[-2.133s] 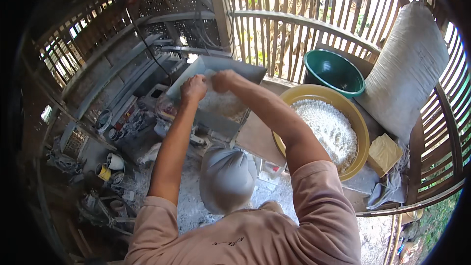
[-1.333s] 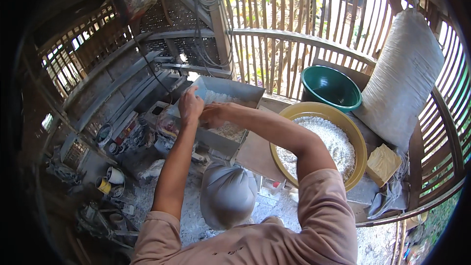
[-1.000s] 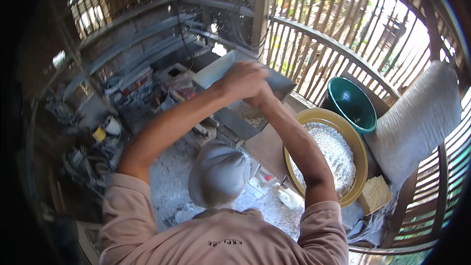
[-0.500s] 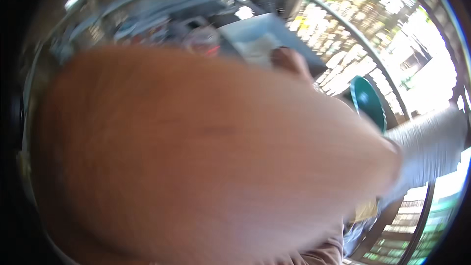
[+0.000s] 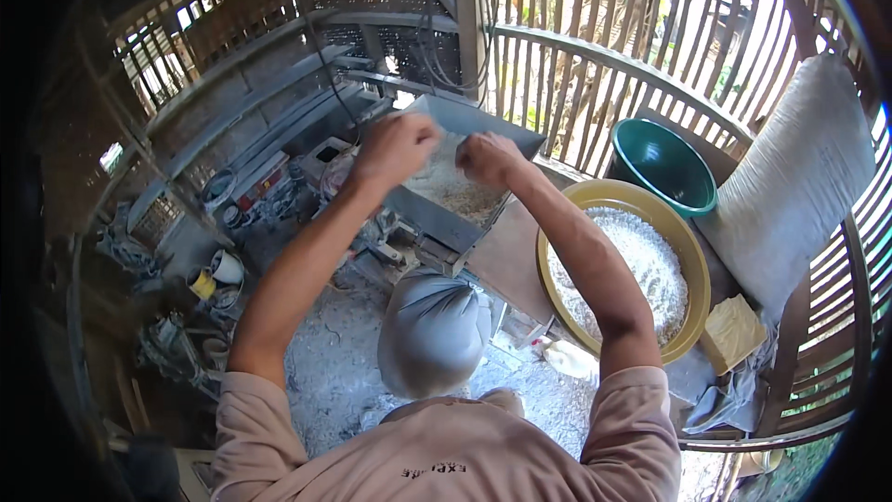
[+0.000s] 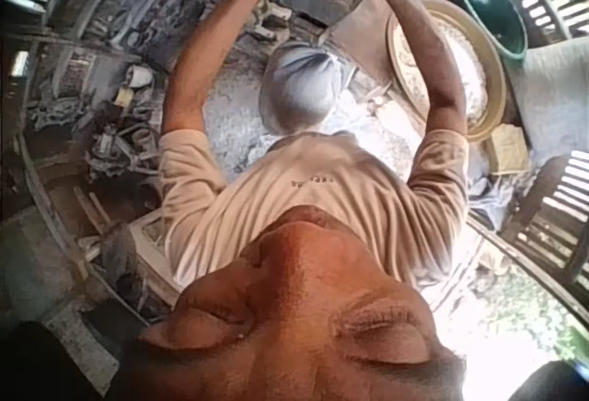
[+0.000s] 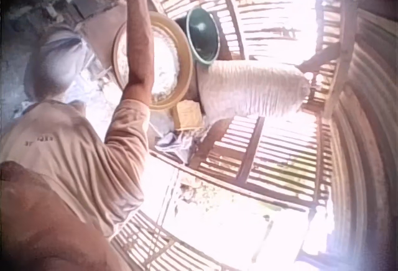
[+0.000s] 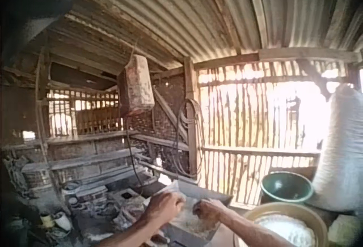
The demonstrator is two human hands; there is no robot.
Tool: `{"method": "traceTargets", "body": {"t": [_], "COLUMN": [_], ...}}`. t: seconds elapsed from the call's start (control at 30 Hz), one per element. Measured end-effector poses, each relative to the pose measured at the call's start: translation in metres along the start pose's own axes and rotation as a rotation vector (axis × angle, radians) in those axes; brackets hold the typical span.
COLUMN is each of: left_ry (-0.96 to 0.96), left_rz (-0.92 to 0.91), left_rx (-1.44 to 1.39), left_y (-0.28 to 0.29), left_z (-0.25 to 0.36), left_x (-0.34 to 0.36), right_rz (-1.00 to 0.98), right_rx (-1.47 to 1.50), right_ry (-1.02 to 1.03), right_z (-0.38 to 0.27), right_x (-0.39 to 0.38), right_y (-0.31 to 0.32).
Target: The person pours rice from a bowl into the hopper of a milling machine, uses their hands to push the rice through, and moves a bowl on a wooden bench.
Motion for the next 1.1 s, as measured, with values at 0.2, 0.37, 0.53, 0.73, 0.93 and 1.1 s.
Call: {"method": "traceTargets", "body": {"t": [0.2,0.37,0.53,0.73,0.93,1.1], "left_ry": [0.168,0.217,0.081,0.027,0.273,-0.036], "left_rz": [-0.665,-0.782,-1.0,-0.858,-0.898,-0.812], "left_rx": [-0.017,0.1,0.131,0.195,0.364,0.127], "left_y": [-0.098,-0.097,-0.139,-0.095,-0.095,-0.098], "left_z": [-0.07,-0.084,-0.074,-0.064,-0.098,-0.045], "left_x": [0.013,0.026,0.014,0.031,0.025,0.018], "right_rz": [-0.539,-0.292,-0.673,-0.369,-0.462,-0.481], "right_rx": [-0.211,-0.156,0.045,-0.242,-0.28,-0.149], "right_ry": [0.071,0.001,0.327,0.011,-0.004,0.088], "right_z": [-0.003,-0.006,-0.05,0.006,0.01,-0.018], "right_x": [0.005,-0.002,-0.006,-0.007,-0.007,-0.014], "right_y": [-0.054,-0.02,-0.067,-0.022,-0.036,-0.023]}}
Point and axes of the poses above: each hand's wrist, its own x-axis towards the middle knuckle, its own y-axis out of the back of the hand, z = x × y, the point moved 8 cm from there along x, towards the middle knuckle, and after that the axes turned 15 degrees about -z, right-handed, at the moved point
